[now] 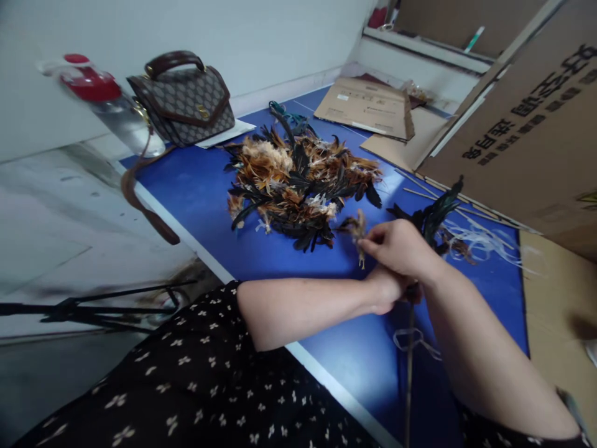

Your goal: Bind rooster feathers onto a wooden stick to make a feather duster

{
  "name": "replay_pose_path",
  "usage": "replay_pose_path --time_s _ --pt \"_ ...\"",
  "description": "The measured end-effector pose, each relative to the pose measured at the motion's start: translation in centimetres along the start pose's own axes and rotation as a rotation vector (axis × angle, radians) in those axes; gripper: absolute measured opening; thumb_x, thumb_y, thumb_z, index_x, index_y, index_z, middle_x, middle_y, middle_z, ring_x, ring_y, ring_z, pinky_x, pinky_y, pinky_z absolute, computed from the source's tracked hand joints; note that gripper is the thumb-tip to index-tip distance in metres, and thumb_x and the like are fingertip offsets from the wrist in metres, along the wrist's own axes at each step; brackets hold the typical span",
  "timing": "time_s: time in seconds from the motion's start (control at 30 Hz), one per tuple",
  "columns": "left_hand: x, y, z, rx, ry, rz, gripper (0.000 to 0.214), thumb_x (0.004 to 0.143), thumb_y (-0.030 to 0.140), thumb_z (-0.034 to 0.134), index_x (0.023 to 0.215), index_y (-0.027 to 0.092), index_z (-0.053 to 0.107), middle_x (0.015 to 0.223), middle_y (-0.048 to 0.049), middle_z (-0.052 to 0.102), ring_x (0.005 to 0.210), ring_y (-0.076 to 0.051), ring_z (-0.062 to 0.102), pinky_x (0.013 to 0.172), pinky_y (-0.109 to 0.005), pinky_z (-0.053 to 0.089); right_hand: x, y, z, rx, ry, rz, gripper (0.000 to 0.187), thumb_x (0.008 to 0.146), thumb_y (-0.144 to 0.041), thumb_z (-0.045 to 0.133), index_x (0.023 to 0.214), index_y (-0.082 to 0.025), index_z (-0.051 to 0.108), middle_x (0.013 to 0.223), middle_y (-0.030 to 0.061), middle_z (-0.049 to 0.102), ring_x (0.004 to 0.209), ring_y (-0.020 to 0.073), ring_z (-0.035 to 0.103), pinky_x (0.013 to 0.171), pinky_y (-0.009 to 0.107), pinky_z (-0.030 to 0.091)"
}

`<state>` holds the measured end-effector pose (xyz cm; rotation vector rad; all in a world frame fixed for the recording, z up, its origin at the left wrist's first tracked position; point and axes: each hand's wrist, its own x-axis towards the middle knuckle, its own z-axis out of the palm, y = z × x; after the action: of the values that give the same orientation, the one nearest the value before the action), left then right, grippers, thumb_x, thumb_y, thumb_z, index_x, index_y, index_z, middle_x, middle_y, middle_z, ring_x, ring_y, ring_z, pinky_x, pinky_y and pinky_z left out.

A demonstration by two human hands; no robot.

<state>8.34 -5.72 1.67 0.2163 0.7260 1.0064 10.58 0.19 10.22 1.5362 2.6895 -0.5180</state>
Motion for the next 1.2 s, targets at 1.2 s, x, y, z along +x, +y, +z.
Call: replay_pose_path --time_s 1.2 --pt "-0.3 -0.2 1.2 0.248 0.034 -0.030 0.031 0.092 0.000 0.059 0.066 0.016 0.059 0.056 0.0021 0.055 0.047 -0.011 0.052 0.053 -0.027 0.050 -3.8 5.1 -0.1 0.121 0.442 0.323 0.050 0.081 -0.067 0.067 0.091 -0.020 0.082 0.077 0.0098 0.077 0.069 0.0268 0.069 0.059 0.035 0.045"
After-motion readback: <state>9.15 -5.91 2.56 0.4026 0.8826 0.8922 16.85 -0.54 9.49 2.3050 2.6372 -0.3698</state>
